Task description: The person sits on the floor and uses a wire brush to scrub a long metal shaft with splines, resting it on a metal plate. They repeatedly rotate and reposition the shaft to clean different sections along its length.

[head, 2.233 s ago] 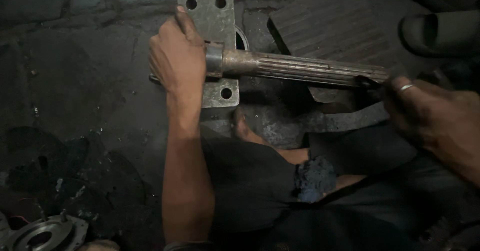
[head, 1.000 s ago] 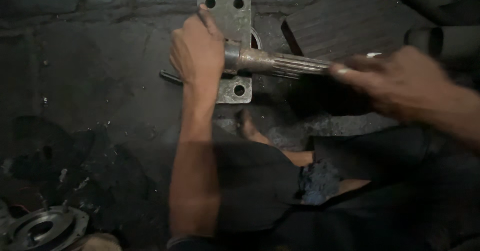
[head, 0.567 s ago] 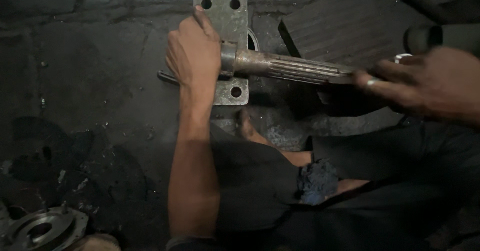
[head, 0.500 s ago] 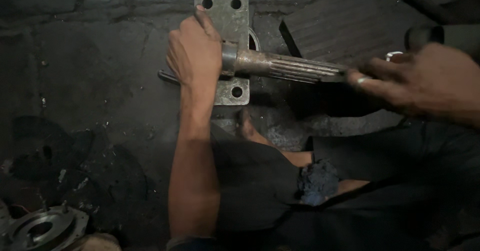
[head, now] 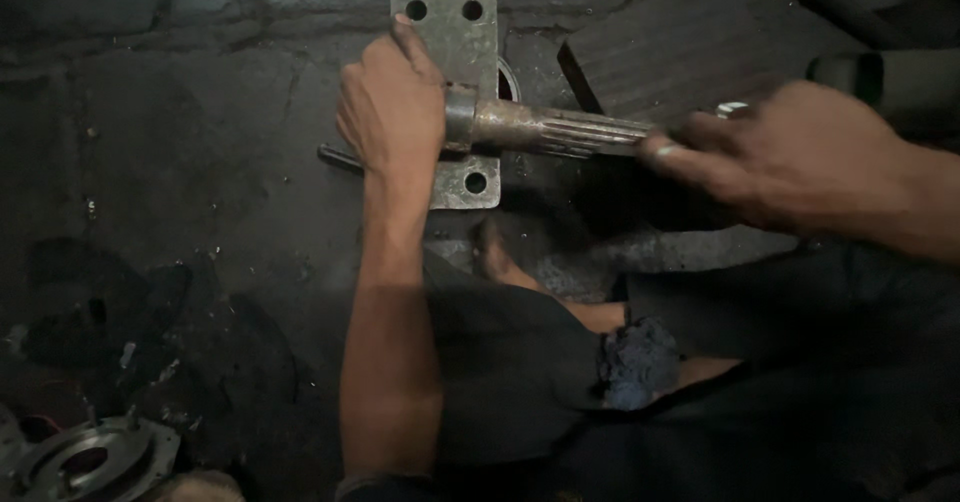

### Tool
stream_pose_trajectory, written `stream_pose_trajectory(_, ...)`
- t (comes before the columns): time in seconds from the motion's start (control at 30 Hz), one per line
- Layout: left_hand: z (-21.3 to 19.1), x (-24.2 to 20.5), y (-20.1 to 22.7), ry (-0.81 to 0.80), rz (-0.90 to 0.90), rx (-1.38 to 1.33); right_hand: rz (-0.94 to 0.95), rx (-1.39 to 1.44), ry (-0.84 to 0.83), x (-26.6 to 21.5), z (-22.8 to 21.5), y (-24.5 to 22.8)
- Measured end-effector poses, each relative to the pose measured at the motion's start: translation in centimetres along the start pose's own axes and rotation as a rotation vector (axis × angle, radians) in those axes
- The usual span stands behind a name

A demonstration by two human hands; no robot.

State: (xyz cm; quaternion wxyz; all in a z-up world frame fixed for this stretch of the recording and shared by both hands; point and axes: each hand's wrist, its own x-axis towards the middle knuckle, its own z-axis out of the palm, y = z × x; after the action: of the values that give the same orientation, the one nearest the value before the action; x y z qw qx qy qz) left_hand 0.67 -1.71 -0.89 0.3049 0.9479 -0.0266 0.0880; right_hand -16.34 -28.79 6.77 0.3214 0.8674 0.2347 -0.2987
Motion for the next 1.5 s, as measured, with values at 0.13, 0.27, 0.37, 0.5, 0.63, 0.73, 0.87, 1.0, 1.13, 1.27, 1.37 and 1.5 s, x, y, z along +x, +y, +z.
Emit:
stream_pose_trajectory(0.13, -0.1, 0.2, -0.1, -0.023, -0.017, -0.038, 0.128, 0.058, 0.105, -3.5, 4.5, -0.2)
stream_pose_trajectory(0.27, -0.1, 0.0, -0.1, -0.102, -0.042, -0.039, 0.293, 0.148, 0.055, -5.6, 8.1, -2.8)
stream_pose_trajectory(0.37, -0.3, 0.0, 0.1, -0.083, -0.039, -0.019, 0.371, 0.235, 0.250, -4.2, 7.8, -4.9)
stream_pose_trajectory(0.5, -0.6, 0.1, 0.6, -0.082, -0.028, -0.010, 0.259, 0.086, 0.336, 0.9, 3.6, -6.9)
stream_pose_trajectory(0.63, -0.8, -0.1, 0.7, -0.047, 0.009, -0.003, 0.259, 0.371, 0.538, 2.9, 0.9, -7.1)
stream_pose_trajectory(0.73, -0.5, -0.1, 0.2, -0.069, -0.020, -0.025, 0.234, 0.296, 0.350, 0.6, 2.3, -5.9)
stream_pose_trajectory(0.87, -0.1, -0.1, -0.1, -0.026, 0.029, -0.033, 0.327, 0.258, 0.497, -4.7, 6.9, -4.8)
stream_pose_trajectory(1.0, -0.2, -0.3, -0.1, -0.032, 0.027, -0.037, 0.478, 0.369, 0.248, -8.1, 9.0, -4.2)
stream_pose_trajectory(1.13, -0.6, -0.4, -0.1, -0.030, 0.033, -0.086, 0.457, 0.410, 0.271, -8.0, 7.6, -3.4)
stream_pose_trajectory(1.27, -0.4, -0.7, -0.1, -0.019, 0.037, -0.130, 0.409, 0.341, 0.187, -7.8, 7.1, -2.5)
stream_pose_trajectory(1.37, -0.3, -0.7, 0.0, 0.020, 0.072, -0.103, 0.397, 0.330, -0.022, -7.5, 7.5, -2.2)
stream_pose_trajectory(1.5, -0.4, -0.3, -0.1, -0.051, 0.017, -0.123, 0.344, 0.263, -0.077, -6.9, 8.1, -2.0)
